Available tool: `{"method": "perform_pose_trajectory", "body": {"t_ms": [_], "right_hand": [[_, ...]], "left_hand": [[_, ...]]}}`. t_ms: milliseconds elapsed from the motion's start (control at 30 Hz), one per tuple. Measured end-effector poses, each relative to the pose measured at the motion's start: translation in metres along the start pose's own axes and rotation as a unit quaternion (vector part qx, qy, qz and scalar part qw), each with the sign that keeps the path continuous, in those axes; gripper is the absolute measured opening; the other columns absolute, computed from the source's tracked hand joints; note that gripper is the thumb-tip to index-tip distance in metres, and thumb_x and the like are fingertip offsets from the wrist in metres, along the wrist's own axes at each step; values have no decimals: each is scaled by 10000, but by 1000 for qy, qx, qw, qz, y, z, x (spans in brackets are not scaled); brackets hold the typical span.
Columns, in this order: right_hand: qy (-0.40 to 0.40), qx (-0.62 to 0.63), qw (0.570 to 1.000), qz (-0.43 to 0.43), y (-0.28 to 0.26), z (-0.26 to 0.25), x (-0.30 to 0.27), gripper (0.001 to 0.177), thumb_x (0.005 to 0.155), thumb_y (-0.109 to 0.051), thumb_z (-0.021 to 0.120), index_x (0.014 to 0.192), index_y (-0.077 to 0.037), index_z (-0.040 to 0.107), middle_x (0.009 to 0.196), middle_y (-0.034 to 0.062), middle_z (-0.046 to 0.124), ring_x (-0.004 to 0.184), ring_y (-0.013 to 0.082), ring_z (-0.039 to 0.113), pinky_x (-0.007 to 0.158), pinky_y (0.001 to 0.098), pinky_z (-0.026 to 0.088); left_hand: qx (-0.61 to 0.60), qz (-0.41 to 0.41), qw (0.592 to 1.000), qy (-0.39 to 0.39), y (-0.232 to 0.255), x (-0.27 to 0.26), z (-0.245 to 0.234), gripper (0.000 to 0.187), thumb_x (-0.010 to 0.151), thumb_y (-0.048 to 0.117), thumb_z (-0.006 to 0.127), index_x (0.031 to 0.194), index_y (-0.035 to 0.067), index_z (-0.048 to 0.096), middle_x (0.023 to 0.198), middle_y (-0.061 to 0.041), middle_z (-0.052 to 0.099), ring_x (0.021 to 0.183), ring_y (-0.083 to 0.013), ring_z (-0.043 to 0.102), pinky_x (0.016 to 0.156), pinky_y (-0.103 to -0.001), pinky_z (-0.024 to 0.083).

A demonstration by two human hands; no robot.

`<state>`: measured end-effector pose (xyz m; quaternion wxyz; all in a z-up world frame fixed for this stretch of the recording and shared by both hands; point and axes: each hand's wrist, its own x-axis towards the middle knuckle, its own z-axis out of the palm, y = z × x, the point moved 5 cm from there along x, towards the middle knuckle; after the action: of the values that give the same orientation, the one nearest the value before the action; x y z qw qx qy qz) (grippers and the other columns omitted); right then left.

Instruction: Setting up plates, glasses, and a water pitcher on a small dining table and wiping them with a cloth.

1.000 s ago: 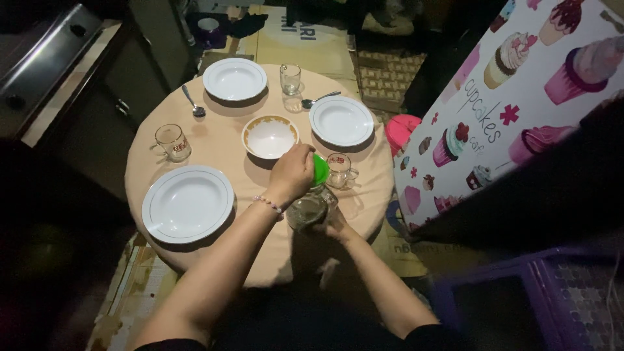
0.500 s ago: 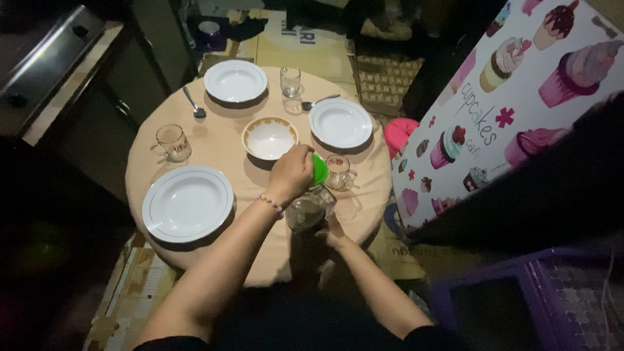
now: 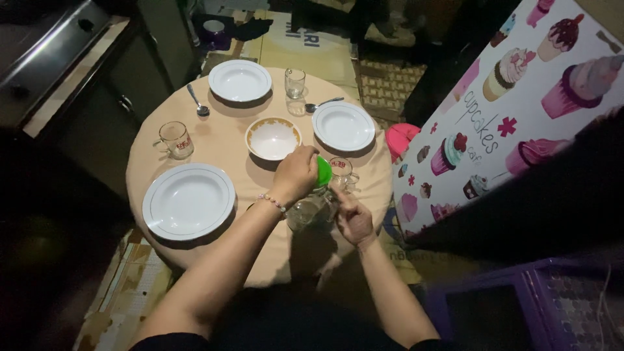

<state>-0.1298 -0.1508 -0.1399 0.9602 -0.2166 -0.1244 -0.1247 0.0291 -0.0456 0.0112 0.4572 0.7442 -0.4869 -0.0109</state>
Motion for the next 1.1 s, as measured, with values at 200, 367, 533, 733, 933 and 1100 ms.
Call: {"method": "perform_pose_trajectory", "body": {"t_ms": [200,367,533,733,933,1100], "right_hand": [[209,-328,919,-61,-28,-25,36,414,1050,-89,447,1406,112,509,1299,148,685,1206,196,644,1056,295,553],[229,-318,920,-18,-24,-29,79,356,1047,-109,439,1290,25,662,1227,134,701,1108,206,654,969,343,526],[213,-579,787,-1,-25,-65,93,356,1050,-182,447,1291,-11,646,1138,106,711,1041,192,664,931,334,521],[153,-561,813,-35,-16,-189,84,309,1064,-129,506,1306,8,642,1163,107,695,1029,186,659,892,318,539],[226,-286,931,14,17,-69,70,353,1099,-218,458,1296,13,638,1174,111,688,1027,200,676,903,347,549],[244,-171,954,31,37,-51,48,410,1083,-274,404,1275,9,631,1183,126,695,1044,224,688,952,377,551]], "left_hand": [[2,-15,1000,-20,-4,1,3,300,998,233,475,1116,27,659,1080,-211,672,1019,-401,640,910,-501,490],[11,16,1000,16,-3,1,2,285,971,213,495,1090,37,685,1075,-197,690,1020,-410,643,906,-513,492],[11,10,1000,16,-2,0,2,278,966,215,506,1089,42,685,1072,-192,690,1005,-406,649,893,-511,499],[24,11,999,20,2,-3,-2,268,970,221,511,1083,50,684,1067,-181,692,990,-404,651,887,-516,502],[25,0,1000,17,5,-4,-4,269,971,237,508,1066,59,686,1053,-170,698,984,-404,648,876,-522,498],[31,7,999,26,2,-5,-2,275,974,246,498,1063,62,683,1051,-171,696,988,-406,647,878,-524,500]]}}
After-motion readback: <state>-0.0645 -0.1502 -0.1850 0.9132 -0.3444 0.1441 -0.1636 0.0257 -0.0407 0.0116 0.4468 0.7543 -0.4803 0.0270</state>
